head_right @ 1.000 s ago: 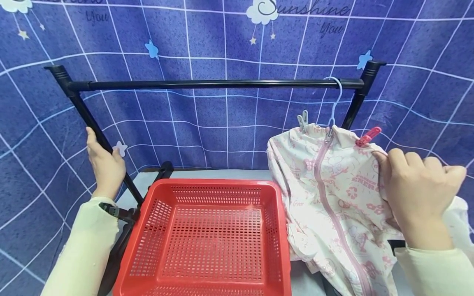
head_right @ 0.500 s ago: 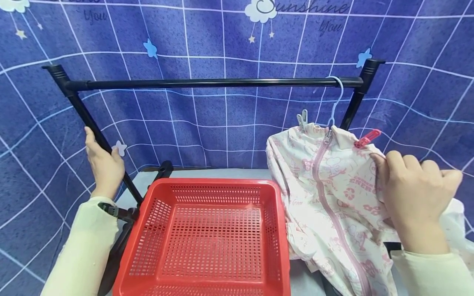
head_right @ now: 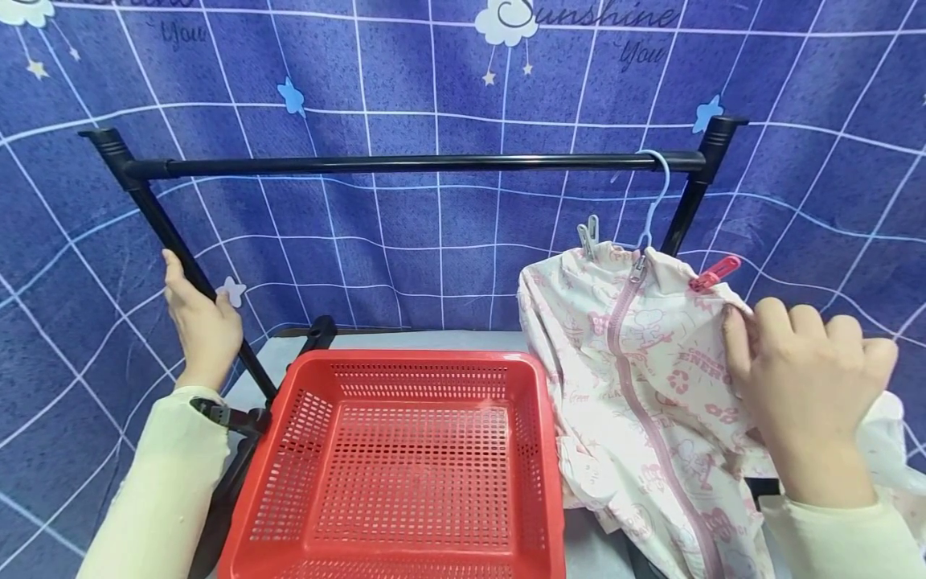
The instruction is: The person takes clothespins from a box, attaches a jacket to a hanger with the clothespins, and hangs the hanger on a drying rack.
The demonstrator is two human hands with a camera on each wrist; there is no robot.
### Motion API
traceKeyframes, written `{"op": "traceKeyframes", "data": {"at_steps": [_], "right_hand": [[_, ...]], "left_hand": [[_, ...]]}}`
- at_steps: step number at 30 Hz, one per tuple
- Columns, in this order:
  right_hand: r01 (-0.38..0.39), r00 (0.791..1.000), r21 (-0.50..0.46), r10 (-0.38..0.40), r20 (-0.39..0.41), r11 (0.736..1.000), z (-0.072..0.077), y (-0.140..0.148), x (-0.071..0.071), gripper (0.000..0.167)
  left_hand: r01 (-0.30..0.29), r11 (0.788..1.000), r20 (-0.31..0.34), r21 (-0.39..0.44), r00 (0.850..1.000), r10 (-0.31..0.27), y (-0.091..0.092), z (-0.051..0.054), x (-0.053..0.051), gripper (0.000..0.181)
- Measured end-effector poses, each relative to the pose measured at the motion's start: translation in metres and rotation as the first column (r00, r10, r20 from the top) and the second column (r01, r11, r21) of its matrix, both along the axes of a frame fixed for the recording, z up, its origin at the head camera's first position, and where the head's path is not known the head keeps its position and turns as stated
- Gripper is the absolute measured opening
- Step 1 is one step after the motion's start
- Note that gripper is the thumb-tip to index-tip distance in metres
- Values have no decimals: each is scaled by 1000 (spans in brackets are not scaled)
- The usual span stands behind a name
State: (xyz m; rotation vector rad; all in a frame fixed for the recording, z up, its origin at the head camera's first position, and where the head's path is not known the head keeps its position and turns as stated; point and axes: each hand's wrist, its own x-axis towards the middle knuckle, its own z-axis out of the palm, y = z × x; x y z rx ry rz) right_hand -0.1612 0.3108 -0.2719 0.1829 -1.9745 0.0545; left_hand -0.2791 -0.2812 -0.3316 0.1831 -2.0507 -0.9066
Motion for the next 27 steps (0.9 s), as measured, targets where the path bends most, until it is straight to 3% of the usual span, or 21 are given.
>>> {"op": "traceKeyframes", "data": {"at_steps": [6, 10, 17, 22, 27], "right_hand": [[-16, 999, 8, 16, -41, 1000, 2, -5, 3, 49], [-32, 998, -8, 32, -51, 999, 3, -7, 5, 50], [-51, 999, -36, 51, -13, 998, 3, -11, 8, 54], [-61, 998, -8, 61, -33, 998, 6, -17, 9, 54], [-68, 995, -10, 67, -80, 998, 6, -24, 8, 55]], "left_hand": [[13, 1000, 32, -29, 999, -12, 2, 3, 5, 80], [15, 999, 114, -32, 993, -11, 4, 6, 9, 92], [-4, 996, 265, -87, 964, 27, 7, 19, 18, 105], [-3, 991, 331, -136, 942, 48, 11, 27, 24, 108], [33, 988, 392, -150, 920, 29, 14, 30, 30, 109]]}}
